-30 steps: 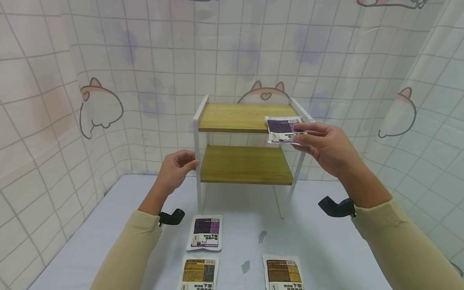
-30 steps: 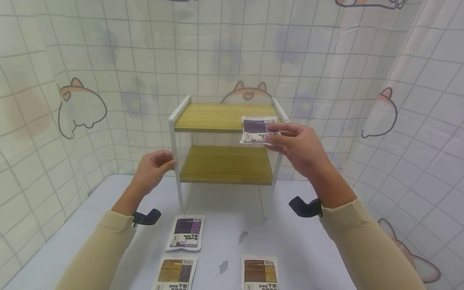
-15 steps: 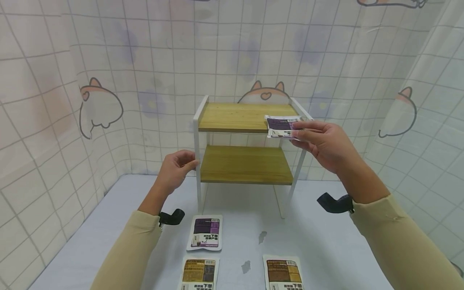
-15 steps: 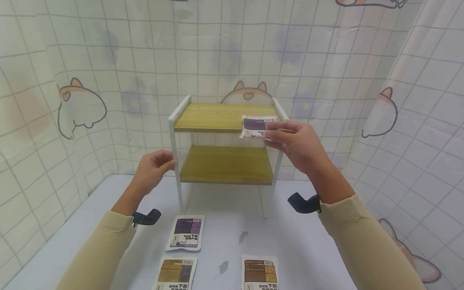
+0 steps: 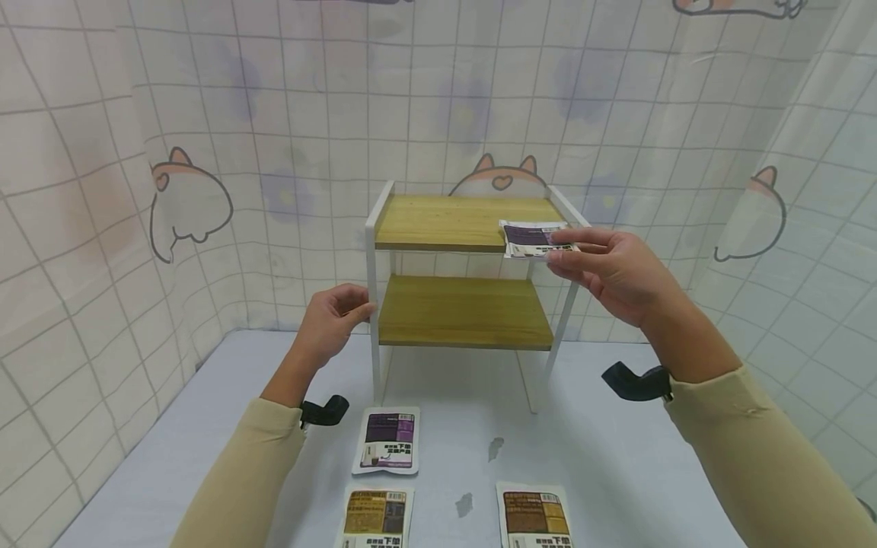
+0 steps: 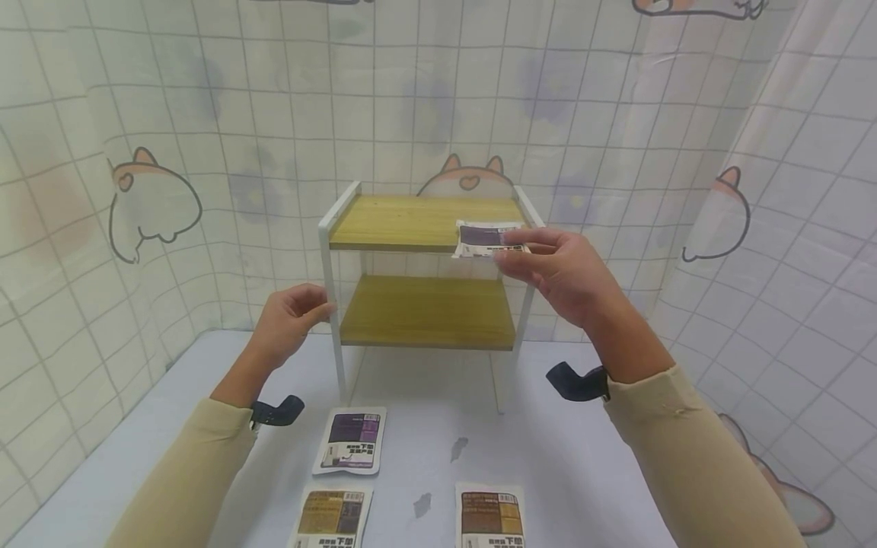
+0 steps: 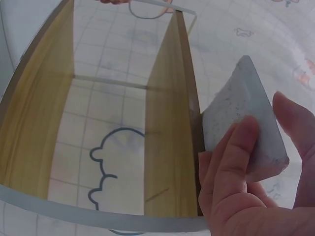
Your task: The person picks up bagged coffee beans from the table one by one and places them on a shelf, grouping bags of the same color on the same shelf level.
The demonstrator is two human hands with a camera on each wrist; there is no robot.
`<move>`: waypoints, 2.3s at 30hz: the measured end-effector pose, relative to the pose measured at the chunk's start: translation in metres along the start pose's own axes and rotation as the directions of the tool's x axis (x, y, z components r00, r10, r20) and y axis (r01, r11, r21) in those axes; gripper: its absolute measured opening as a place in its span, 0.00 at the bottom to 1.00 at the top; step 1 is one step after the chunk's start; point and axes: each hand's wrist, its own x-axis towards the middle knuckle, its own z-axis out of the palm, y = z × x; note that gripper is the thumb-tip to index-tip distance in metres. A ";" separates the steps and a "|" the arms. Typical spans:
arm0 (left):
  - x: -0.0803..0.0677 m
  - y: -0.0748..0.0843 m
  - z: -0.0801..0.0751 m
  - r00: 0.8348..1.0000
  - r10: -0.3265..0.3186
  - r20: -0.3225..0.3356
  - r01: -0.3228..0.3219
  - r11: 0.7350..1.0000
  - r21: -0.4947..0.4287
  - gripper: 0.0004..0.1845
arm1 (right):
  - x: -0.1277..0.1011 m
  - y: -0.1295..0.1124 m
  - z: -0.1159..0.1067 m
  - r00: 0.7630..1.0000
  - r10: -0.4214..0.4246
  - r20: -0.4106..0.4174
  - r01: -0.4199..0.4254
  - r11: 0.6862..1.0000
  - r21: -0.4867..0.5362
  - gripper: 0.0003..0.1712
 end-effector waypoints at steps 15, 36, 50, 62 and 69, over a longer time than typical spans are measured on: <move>0.000 0.002 0.000 1.000 0.010 -0.009 -0.010 1.000 0.006 0.11 | 0.001 -0.001 -0.002 1.000 0.000 -0.015 0.000 1.000 -0.004 0.20; 0.001 0.000 0.001 1.000 0.006 -0.004 -0.006 1.000 -0.010 0.11 | 0.005 0.004 0.000 0.996 -0.025 -0.083 0.016 0.994 -0.104 0.26; 0.001 -0.002 0.001 1.000 0.012 0.005 -0.011 1.000 -0.019 0.12 | 0.004 0.006 0.004 0.992 -0.049 -0.117 0.034 0.992 -0.125 0.32; 0.002 -0.003 0.001 1.000 0.013 0.003 -0.013 1.000 -0.020 0.12 | 0.005 0.006 0.005 0.990 -0.057 -0.130 0.039 0.990 -0.136 0.36; 0.002 -0.003 0.001 1.000 0.009 0.006 -0.009 1.000 -0.017 0.11 | 0.007 0.007 0.005 0.989 -0.045 -0.143 0.027 0.991 -0.129 0.36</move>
